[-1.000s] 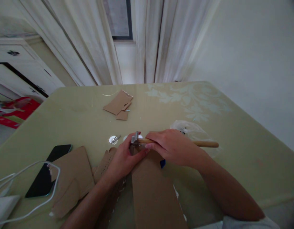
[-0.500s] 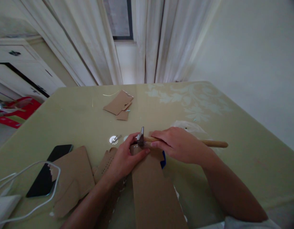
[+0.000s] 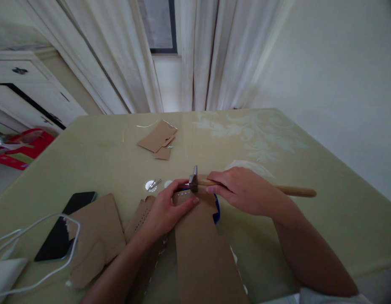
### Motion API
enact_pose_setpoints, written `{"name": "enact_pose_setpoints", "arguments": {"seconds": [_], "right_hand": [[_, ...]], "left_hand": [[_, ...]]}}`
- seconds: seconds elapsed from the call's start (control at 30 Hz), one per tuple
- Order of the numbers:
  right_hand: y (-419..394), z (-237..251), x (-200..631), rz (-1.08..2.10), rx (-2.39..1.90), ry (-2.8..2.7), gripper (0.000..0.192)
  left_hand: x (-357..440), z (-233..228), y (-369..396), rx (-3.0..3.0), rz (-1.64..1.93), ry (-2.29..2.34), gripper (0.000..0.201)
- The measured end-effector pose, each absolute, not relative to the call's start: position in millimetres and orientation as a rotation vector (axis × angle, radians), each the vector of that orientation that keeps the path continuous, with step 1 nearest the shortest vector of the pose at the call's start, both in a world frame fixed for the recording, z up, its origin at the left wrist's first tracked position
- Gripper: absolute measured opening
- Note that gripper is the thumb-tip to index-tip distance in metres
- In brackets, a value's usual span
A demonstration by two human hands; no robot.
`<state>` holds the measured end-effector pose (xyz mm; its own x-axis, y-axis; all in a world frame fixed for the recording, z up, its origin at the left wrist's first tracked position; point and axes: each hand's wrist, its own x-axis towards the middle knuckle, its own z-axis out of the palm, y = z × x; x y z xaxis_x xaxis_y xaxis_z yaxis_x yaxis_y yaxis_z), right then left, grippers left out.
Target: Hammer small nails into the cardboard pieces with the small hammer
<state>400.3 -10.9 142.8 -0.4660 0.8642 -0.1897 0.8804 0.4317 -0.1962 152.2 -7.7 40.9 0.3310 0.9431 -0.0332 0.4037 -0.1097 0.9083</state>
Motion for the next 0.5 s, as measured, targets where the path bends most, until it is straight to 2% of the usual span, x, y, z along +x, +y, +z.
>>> {"name": "enact_pose_setpoints", "arguments": {"seconds": [0.13,0.33,0.5], "right_hand": [[-7.9,142.1,404.8,-0.378,1.641,2.604,0.035],[16.6,107.6,404.2,-0.43,1.853,2.506,0.031],[39.8,65.6,395.3,-0.54,1.977,2.454,0.032]], "left_hand": [[153.6,46.6,-8.2,1.702,0.709,1.242,0.032],[150.3,47.1,-6.4,1.595,0.721,1.224,0.038],[144.3,47.5,-5.5,1.496,0.648,1.135,0.053]]}}
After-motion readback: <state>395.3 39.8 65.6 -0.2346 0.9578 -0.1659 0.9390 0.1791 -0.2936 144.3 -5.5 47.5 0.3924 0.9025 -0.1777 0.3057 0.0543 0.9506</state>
